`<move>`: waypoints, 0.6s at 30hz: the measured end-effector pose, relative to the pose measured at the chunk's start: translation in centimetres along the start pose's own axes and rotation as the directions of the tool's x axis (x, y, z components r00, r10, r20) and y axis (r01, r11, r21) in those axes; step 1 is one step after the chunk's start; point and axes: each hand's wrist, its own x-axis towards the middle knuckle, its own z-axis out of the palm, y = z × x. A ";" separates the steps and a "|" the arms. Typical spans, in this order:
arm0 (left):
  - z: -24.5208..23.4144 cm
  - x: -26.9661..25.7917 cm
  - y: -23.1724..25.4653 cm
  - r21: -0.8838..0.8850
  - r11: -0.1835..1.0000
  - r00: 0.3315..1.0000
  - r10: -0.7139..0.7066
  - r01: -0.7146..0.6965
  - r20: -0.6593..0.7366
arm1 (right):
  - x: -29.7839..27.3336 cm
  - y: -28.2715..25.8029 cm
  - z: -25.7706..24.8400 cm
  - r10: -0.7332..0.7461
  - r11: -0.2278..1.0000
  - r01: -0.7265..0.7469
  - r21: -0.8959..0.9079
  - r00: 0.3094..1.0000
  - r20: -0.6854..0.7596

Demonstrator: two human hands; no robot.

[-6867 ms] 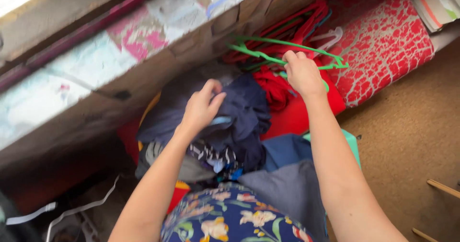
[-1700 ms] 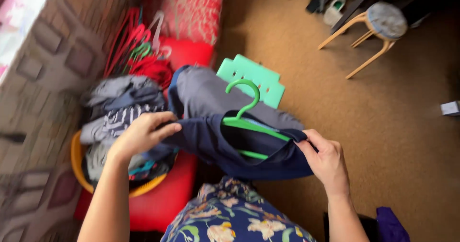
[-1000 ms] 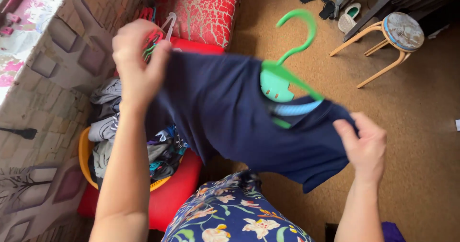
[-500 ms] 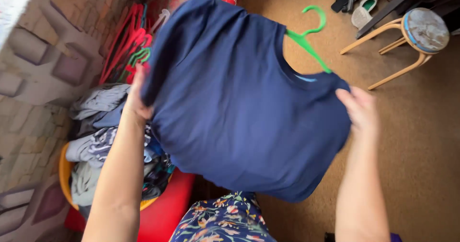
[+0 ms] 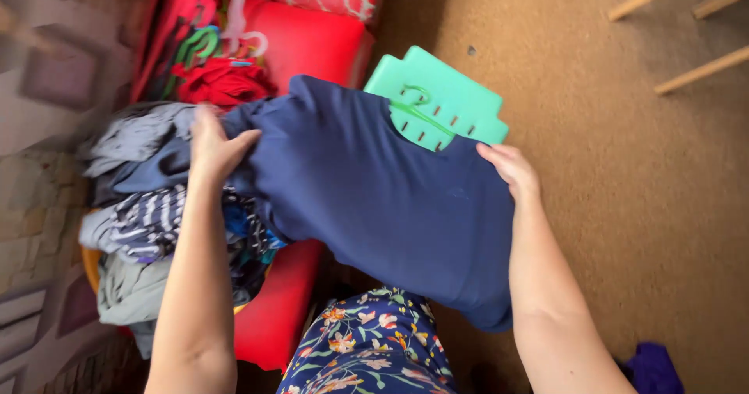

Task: The recorder puts various items of clothing onto plastic hangers.

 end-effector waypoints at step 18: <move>17.2 12.3 5.8 0.716 0.192 0.676 0.556 -0.671 0.484 | -12.1 -0.3 0.2 -0.057 0.887 -0.024 0.461 0.985 0.161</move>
